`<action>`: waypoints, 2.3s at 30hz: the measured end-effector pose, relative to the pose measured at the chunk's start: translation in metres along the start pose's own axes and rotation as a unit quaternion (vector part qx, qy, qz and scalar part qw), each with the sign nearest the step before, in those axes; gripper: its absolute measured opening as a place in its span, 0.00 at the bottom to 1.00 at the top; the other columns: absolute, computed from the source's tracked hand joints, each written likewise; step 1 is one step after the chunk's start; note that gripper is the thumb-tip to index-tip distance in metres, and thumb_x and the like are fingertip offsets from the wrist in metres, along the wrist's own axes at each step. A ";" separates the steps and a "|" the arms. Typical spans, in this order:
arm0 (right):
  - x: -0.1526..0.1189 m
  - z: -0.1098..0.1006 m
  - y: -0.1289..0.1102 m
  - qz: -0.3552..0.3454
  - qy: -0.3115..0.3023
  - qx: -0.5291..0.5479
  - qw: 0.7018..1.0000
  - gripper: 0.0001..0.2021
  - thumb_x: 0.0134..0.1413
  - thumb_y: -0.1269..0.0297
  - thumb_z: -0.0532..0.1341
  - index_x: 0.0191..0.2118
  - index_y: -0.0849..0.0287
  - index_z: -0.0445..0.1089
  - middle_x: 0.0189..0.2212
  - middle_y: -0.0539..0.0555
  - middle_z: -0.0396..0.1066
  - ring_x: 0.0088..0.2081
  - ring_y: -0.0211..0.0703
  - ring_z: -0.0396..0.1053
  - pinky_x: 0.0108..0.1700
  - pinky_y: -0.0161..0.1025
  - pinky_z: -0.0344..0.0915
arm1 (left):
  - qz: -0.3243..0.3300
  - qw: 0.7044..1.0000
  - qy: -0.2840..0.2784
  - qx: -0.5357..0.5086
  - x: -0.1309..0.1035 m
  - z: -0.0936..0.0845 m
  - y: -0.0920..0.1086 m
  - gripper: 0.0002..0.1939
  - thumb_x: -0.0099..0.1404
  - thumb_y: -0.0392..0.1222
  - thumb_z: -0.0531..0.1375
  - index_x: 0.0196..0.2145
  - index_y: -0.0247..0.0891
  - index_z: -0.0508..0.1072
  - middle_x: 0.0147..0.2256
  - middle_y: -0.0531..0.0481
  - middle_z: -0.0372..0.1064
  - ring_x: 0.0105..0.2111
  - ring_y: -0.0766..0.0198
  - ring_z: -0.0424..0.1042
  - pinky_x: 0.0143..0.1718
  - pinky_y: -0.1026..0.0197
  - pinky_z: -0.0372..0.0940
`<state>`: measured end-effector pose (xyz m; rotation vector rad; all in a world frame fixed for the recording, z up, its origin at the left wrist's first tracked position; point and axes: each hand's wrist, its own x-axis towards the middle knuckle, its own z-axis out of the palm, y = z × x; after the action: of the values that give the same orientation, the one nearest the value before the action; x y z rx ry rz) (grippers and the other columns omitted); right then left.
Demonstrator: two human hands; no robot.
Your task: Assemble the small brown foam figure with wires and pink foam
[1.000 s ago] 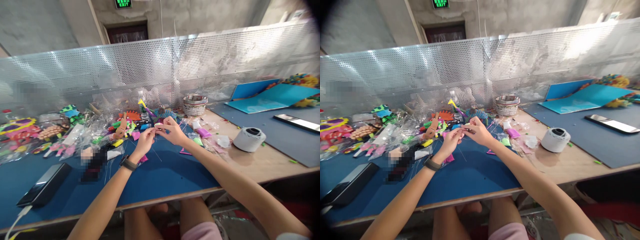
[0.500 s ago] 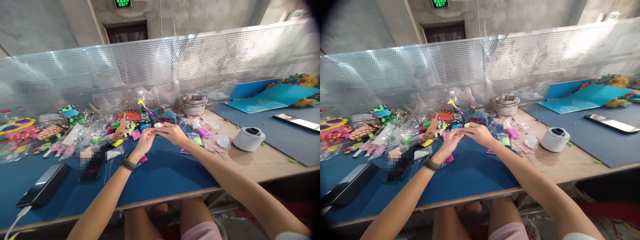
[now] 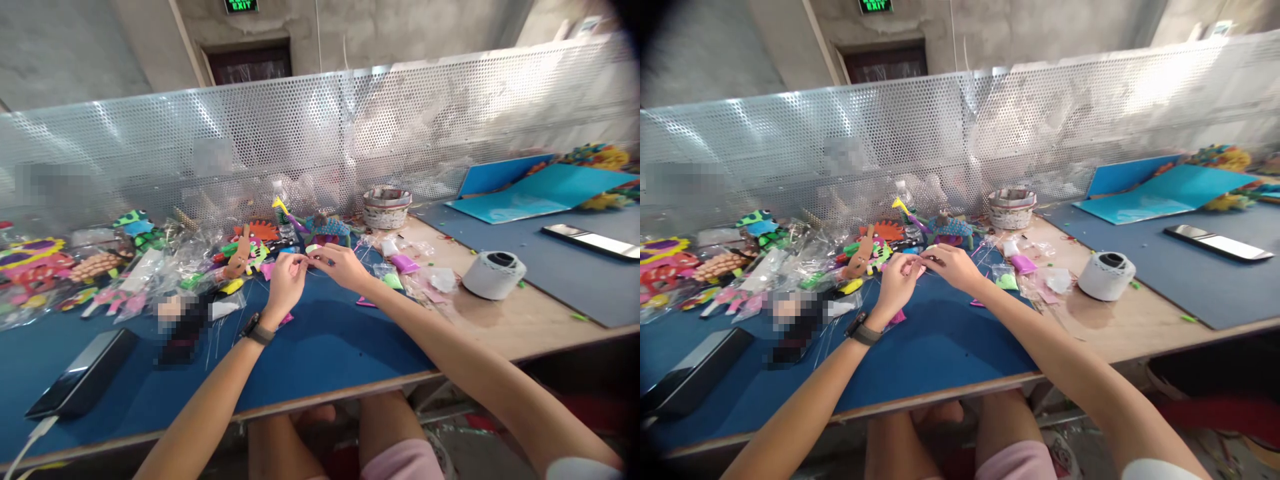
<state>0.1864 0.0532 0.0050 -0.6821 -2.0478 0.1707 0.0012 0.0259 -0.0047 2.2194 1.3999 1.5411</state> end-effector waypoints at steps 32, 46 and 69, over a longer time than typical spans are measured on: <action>-0.005 0.015 0.013 0.032 0.023 0.061 0.997 0.11 0.61 0.60 0.64 0.47 0.56 0.78 0.38 0.55 0.76 0.30 0.36 0.69 0.34 0.34 0.67 | 0.157 0.972 -0.057 0.166 0.004 -0.015 0.006 0.08 0.68 0.31 0.57 0.31 0.39 0.70 0.32 0.48 0.69 0.37 0.59 0.69 0.40 0.59 0.63; -0.005 0.020 0.009 0.164 0.031 0.111 0.980 0.17 0.57 0.49 0.65 0.39 0.58 0.82 0.26 0.52 0.76 0.27 0.40 0.68 0.30 0.35 0.62 | 0.175 0.970 -0.047 0.164 0.005 -0.015 -0.002 0.09 0.70 0.34 0.56 0.32 0.38 0.75 0.28 0.49 0.67 0.34 0.61 0.68 0.37 0.60 0.64; 0.000 0.033 0.009 0.373 0.034 0.233 0.897 0.21 0.53 0.46 0.65 0.28 0.63 0.77 0.17 0.48 0.64 0.21 0.34 0.58 0.24 0.33 0.54 | 0.300 0.902 -0.150 0.270 0.003 -0.005 -0.009 0.12 0.73 0.31 0.49 0.41 0.35 0.72 0.33 0.44 0.68 0.38 0.56 0.70 0.44 0.54 0.65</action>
<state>0.1630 0.0660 -0.0163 -1.1050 -1.4918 1.0280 -0.0079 0.0313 -0.0051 3.2912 1.2113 0.8845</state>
